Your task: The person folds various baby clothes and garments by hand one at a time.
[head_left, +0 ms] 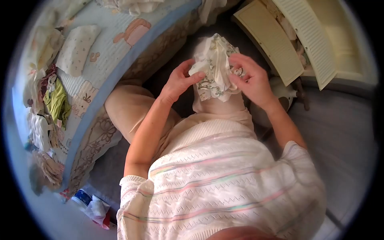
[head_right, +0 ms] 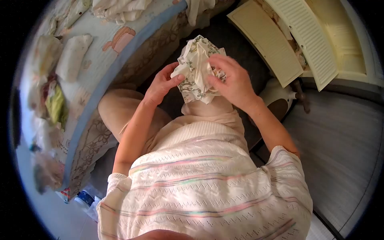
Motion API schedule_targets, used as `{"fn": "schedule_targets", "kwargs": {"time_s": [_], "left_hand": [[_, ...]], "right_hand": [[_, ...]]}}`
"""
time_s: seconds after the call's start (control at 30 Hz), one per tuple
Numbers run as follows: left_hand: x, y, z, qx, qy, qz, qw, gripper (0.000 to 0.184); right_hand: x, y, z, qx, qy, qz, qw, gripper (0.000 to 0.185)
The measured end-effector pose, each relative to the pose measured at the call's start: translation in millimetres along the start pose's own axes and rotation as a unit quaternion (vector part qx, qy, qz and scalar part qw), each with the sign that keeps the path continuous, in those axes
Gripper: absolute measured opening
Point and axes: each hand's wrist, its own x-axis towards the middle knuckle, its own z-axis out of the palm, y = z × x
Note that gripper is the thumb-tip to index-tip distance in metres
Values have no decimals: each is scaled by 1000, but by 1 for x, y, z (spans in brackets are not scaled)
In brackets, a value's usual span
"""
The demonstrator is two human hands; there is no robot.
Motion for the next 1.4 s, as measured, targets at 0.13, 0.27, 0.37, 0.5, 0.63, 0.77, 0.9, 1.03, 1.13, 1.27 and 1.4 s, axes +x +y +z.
{"fn": "schedule_targets", "kwargs": {"time_s": [0.13,0.27,0.37,0.5,0.63,0.77,0.9,1.03,1.13,1.27,1.4], "left_hand": [[-4,2,10,58,66,11,996,75],[-16,8,24,263,178,67,946,57],[-18,21,31,278,195,47,939,48],[-12,23,30,243,170,19,955,39],[-8,12,35,92,157,67,981,33],[-12,28,43,-24,127,64,990,33],[-13,29,44,-128,127,43,983,34],[-13,23,41,-180,95,4,979,30],[-13,24,33,-200,73,-29,977,26],[-16,27,31,-252,60,-36,965,21],[-18,30,30,-310,50,-34,949,18]], "right_hand": [[10,10,-7,-121,59,-32,990,51],[7,14,-8,-44,71,28,996,51],[14,48,-3,118,66,115,984,48],[6,19,-5,-55,52,40,996,60],[1,4,26,-178,44,-69,981,73],[3,11,27,-65,46,0,997,65],[0,2,27,-104,49,-20,993,56],[5,13,29,-85,85,10,993,47],[17,54,-5,161,96,107,976,42],[18,79,-87,470,43,210,856,41],[12,98,-115,529,-2,182,829,43]]}}
